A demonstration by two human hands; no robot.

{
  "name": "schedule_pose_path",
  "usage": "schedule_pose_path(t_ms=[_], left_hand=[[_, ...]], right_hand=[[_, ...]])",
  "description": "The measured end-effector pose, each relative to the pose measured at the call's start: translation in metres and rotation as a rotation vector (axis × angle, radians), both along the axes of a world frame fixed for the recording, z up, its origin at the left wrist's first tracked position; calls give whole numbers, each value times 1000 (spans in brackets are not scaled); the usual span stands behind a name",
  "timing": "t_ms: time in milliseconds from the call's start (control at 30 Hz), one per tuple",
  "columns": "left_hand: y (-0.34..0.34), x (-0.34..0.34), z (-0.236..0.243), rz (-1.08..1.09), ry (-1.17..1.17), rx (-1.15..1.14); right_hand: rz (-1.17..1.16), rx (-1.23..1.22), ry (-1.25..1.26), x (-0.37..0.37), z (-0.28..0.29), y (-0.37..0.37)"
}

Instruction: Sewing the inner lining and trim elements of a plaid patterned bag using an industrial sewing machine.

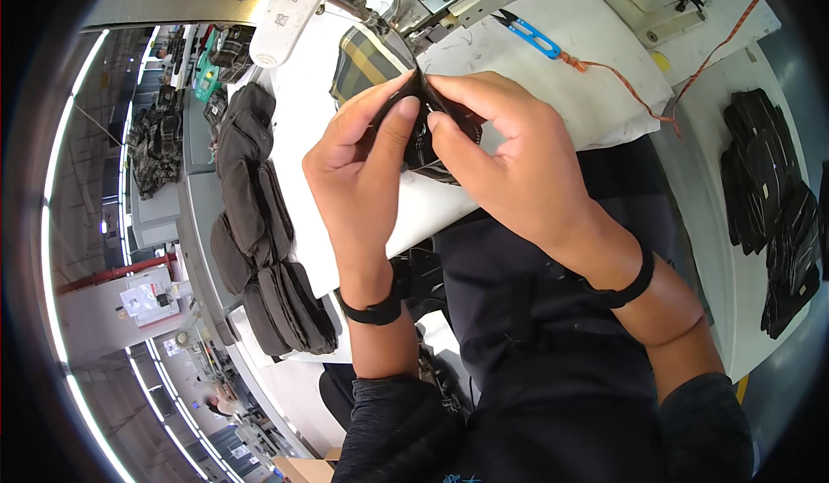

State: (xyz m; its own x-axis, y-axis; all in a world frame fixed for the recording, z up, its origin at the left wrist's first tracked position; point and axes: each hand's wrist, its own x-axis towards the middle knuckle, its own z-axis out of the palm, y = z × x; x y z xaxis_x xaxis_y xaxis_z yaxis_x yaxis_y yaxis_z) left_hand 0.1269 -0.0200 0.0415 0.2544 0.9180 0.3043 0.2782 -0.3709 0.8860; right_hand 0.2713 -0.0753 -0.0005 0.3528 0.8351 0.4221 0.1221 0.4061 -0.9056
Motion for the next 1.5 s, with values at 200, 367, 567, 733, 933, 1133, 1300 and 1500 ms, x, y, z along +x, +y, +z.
schedule_pose_path(t_ms=[200, 367, 567, 733, 933, 1133, 1300, 1500], left_hand=[[5, -12, 5, -63, -21, -111], [7, -12, 0, -132, -140, -143], [6, -8, -3, -105, -139, -122], [6, -13, -7, -72, -93, -105], [7, -13, -6, -88, -128, -130], [20, -24, -5, -179, -226, -281], [25, -27, -4, -228, -259, -338], [24, -25, -1, -185, -209, -307]], right_hand=[[-3, -11, -13, -4, 4, 1], [4, -4, 5, -4, 2, 1], [49, -29, 50, -1, 0, 0], [80, -77, 100, -2, 5, -3], [76, -51, 89, -3, 2, -1], [54, -51, 91, -6, 4, -4], [59, -78, 41, -5, 6, -3], [51, -51, 43, -4, 4, -3]])
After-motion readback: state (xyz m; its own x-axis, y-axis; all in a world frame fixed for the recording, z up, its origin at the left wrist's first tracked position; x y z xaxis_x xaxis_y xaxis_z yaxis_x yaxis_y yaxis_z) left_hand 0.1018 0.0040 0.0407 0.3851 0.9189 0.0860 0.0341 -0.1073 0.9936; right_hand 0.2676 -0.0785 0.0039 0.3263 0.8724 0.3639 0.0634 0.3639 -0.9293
